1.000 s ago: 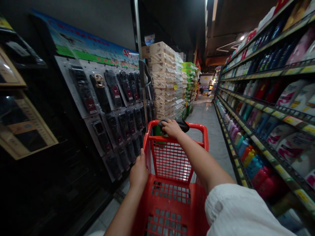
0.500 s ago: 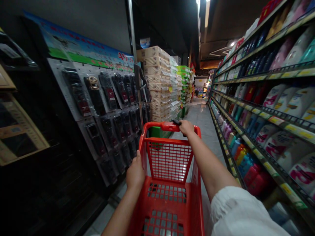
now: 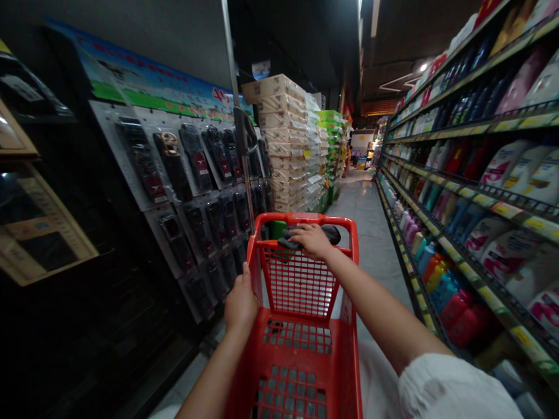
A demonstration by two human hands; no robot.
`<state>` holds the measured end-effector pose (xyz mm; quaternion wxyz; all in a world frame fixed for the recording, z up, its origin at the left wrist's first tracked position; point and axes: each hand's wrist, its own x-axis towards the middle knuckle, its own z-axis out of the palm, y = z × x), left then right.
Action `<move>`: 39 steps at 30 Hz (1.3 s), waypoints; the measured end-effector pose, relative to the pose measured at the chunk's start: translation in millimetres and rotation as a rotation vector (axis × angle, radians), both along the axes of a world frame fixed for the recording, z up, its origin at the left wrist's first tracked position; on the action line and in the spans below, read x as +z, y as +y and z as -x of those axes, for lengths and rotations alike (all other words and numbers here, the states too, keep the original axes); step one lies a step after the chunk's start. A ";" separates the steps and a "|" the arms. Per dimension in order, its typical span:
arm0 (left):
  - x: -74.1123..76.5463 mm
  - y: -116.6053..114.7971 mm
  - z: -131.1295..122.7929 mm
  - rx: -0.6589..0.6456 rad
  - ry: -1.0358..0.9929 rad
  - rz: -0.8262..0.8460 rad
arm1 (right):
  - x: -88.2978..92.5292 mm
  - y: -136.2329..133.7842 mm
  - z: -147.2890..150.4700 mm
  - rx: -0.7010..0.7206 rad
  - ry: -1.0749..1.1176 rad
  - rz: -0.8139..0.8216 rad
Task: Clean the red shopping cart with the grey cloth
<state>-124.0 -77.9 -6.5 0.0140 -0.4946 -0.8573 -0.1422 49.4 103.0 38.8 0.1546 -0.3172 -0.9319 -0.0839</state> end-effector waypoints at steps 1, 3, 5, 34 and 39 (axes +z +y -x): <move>0.2 -0.2 -0.2 0.001 -0.001 0.002 | -4.3 -6.9 1.2 -0.008 -0.018 0.027; -0.1 -0.7 -1.0 0.006 0.001 -0.001 | -10.1 -17.1 5.5 -0.076 -0.026 0.064; -1.3 -1.1 -2.0 0.007 0.001 -0.013 | -11.3 -22.7 13.7 -0.147 -0.039 0.074; -4.0 -3.9 2.1 -0.013 -0.089 -0.066 | -10.1 -35.8 81.2 -0.049 0.257 0.027; -6.2 -2.9 2.2 -0.023 -0.108 -0.074 | -1.0 -30.4 112.0 -0.043 0.189 -0.077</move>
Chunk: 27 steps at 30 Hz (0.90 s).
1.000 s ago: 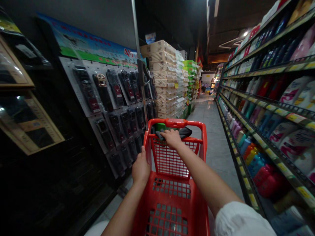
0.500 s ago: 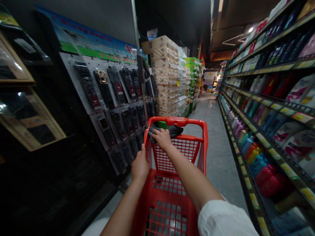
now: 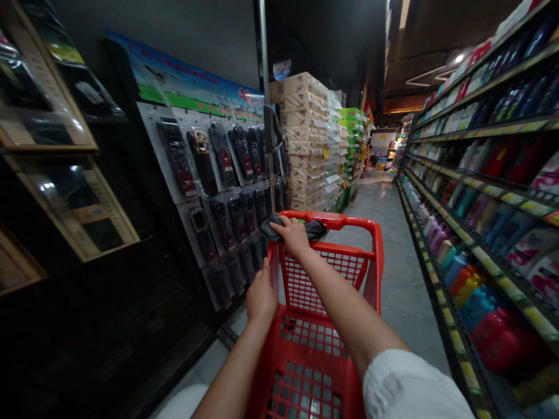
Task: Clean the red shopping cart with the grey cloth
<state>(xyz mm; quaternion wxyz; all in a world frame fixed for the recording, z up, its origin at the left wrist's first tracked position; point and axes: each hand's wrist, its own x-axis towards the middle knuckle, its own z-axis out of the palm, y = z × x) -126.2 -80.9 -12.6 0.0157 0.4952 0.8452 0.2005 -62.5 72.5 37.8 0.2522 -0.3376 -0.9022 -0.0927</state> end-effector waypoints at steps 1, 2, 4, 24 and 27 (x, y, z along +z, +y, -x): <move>-0.1 0.2 0.5 0.006 -0.008 -0.010 | -3.1 -1.5 5.2 -0.013 -0.050 -0.007; 0.1 0.4 0.9 0.016 -0.023 -0.019 | -7.1 -3.7 9.4 -0.032 -0.089 -0.012; 1.0 0.5 1.6 0.052 -0.066 -0.025 | -15.0 -9.5 14.3 -0.070 -0.126 -0.028; 0.3 -1.6 0.4 0.096 -0.158 -0.125 | -8.7 -21.3 9.3 0.021 -0.254 -0.095; -0.1 -2.1 -0.9 0.093 -0.194 -0.165 | -18.8 -30.3 7.8 0.045 -0.232 -0.081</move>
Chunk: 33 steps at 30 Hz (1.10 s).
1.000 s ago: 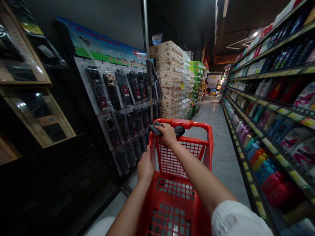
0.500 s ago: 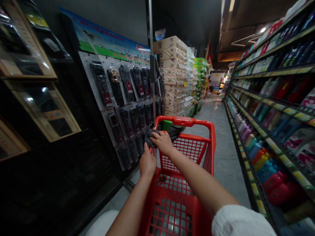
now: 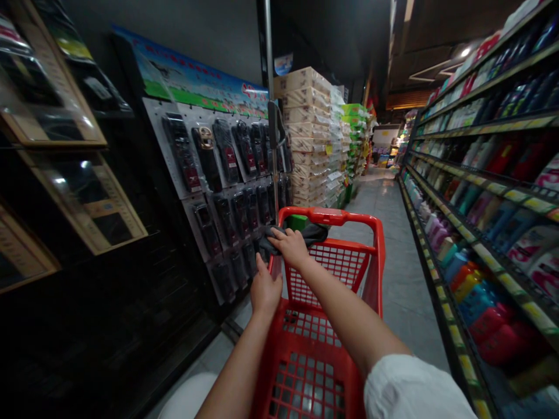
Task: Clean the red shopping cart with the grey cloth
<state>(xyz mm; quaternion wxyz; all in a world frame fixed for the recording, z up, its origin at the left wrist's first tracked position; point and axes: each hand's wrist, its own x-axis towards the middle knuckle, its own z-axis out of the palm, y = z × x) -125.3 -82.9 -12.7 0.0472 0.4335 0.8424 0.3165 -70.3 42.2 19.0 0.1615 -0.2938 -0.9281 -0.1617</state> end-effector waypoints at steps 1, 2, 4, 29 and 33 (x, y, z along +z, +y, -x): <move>-0.2 -0.4 -0.6 -0.001 -0.001 -0.025 | -5.8 -5.2 -2.8 0.026 -0.002 0.007; -0.4 -0.8 -1.2 -0.002 0.004 -0.051 | -11.9 -10.8 -6.4 0.057 -0.007 0.014; -0.7 -1.5 -2.3 0.001 0.025 -0.080 | -23.8 -21.7 -14.8 0.124 -0.021 0.025; -13.3 6.4 6.6 -0.160 -0.038 -0.186 | 176.4 38.0 24.4 -0.118 0.267 -0.350; -12.9 5.0 8.8 -0.146 -0.061 -0.216 | 242.4 51.5 32.1 -0.145 0.403 -0.447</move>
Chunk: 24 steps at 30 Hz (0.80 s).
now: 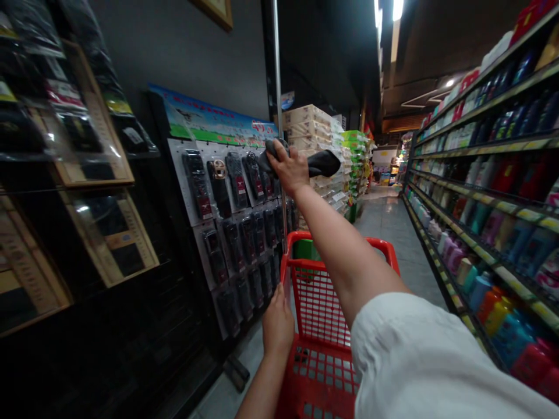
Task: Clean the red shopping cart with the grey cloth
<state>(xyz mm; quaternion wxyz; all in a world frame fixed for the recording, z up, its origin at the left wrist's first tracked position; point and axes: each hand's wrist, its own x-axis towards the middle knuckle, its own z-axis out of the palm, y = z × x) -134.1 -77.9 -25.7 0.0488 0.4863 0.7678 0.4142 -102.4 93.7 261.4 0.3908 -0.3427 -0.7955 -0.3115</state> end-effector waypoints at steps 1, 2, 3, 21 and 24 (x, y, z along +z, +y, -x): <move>0.1 -0.2 0.6 0.002 -0.005 -0.009 | 7.7 3.5 0.5 0.000 -0.003 -0.009; 0.2 -0.4 1.1 0.003 -0.011 -0.016 | 11.0 7.1 0.4 0.002 -0.019 -0.010; 0.4 -0.6 1.4 0.003 -0.018 -0.021 | 9.7 10.8 -0.3 0.006 -0.041 -0.004; 6.9 1.3 -0.9 -0.015 0.011 -0.001 | -192.5 11.9 -40.0 0.398 -0.702 0.307; 6.2 2.0 -0.7 -0.004 0.027 0.001 | -180.7 -4.1 -48.3 0.375 -0.738 0.353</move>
